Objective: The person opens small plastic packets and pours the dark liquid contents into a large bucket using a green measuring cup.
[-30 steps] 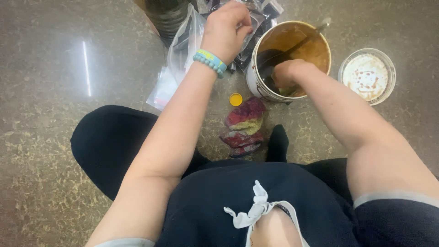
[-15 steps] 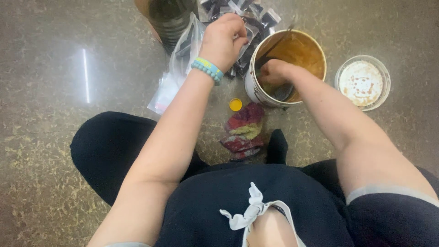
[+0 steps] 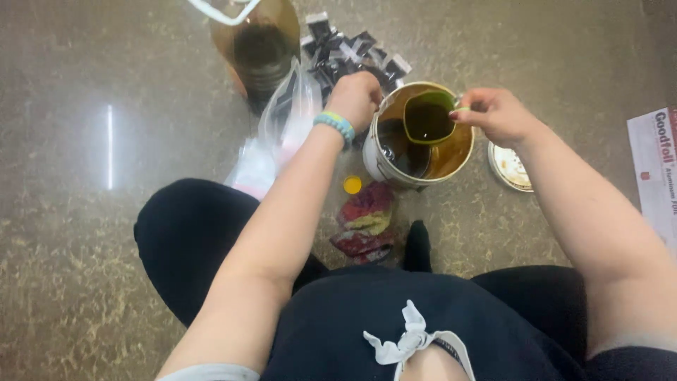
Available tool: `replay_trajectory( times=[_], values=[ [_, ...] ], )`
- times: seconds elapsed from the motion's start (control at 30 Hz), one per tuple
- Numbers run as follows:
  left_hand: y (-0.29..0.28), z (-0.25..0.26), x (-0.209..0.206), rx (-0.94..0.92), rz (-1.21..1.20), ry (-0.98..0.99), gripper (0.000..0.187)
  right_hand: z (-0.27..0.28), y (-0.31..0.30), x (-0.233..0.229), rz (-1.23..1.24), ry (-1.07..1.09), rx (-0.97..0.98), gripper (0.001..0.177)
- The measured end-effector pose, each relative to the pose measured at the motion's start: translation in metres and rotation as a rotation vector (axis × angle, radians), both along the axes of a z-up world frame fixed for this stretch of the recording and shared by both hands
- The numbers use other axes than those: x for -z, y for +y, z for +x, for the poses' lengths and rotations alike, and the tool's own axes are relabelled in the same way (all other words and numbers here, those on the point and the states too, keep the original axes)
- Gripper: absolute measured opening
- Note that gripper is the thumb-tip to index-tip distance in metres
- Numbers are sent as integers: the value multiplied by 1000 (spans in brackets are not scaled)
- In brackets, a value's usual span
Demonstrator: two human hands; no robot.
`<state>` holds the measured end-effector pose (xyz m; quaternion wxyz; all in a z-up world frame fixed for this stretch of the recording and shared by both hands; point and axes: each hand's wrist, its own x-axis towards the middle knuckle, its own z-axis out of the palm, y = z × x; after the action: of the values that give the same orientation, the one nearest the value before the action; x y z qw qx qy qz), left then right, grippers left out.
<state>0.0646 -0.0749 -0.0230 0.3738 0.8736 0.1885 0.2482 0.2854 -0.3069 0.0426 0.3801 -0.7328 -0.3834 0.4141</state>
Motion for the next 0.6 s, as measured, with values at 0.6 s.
replay_trajectory(
  times=[0.6],
  values=[
    [-32,-7,-45,62,-67,-305,9,-48,11,-99,406,-752,26,29]
  ],
)
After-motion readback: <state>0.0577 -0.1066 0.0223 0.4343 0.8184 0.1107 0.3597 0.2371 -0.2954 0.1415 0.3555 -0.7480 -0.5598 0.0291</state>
